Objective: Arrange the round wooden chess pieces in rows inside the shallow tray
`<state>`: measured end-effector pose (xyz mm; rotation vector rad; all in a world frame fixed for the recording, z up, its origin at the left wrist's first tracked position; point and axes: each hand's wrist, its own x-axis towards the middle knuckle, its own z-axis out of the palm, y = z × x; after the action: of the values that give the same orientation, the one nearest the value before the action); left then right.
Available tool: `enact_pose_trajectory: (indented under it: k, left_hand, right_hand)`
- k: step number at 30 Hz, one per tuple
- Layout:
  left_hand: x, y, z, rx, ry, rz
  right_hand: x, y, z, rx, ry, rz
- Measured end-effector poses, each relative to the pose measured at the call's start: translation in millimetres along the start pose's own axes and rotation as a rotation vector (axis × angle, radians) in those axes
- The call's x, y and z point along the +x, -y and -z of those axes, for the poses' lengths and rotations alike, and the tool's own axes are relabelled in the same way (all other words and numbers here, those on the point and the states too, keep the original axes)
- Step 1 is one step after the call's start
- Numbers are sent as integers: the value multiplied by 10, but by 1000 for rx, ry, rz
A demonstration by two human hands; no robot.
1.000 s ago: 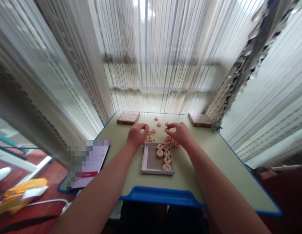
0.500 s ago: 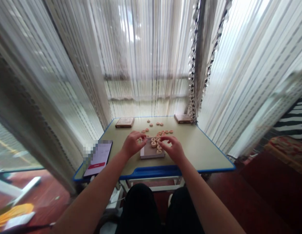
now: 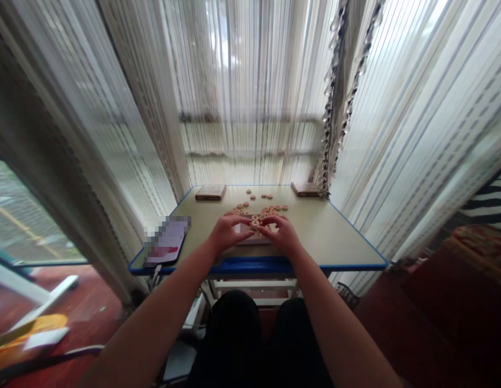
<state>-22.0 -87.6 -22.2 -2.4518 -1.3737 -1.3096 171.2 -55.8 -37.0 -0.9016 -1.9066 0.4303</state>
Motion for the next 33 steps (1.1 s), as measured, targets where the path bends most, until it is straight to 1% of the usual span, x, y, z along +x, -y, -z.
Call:
enact_pose_trajectory:
  k: [4, 6, 9, 13, 16, 18, 21, 23, 28, 33]
  left_hand:
    - [74, -14, -26, 105, 67, -205]
    - [114, -11, -42, 149, 75, -252]
    - [137, -21, -80, 151, 56, -272]
    - [106, -65, -114, 106, 45, -230]
    - [85, -73, -77, 59, 61, -162]
    - [77, -47, -24, 49, 83, -107]
    - [67, 19, 61, 89, 122, -13]
    - [62, 57, 94, 134, 150, 41]
    - [91, 113, 60, 233, 282, 97]
    - [124, 208, 20, 226, 345, 120]
  right_hand:
    - [15, 0, -11, -59, -48, 16]
    - [20, 5, -10, -65, -55, 21]
    - [17, 32, -1, -35, -46, 43]
    - [1, 91, 26, -2, -43, 62]
    - [-4, 111, 49, -28, -42, 93]
    - [-2, 102, 61, -73, -93, 85]
    - [1, 72, 73, -135, -206, 40]
    - [-1, 54, 74, -156, -232, 24]
    - [5, 18, 50, -220, -155, 11]
    - [22, -7, 27, -276, -143, -6]
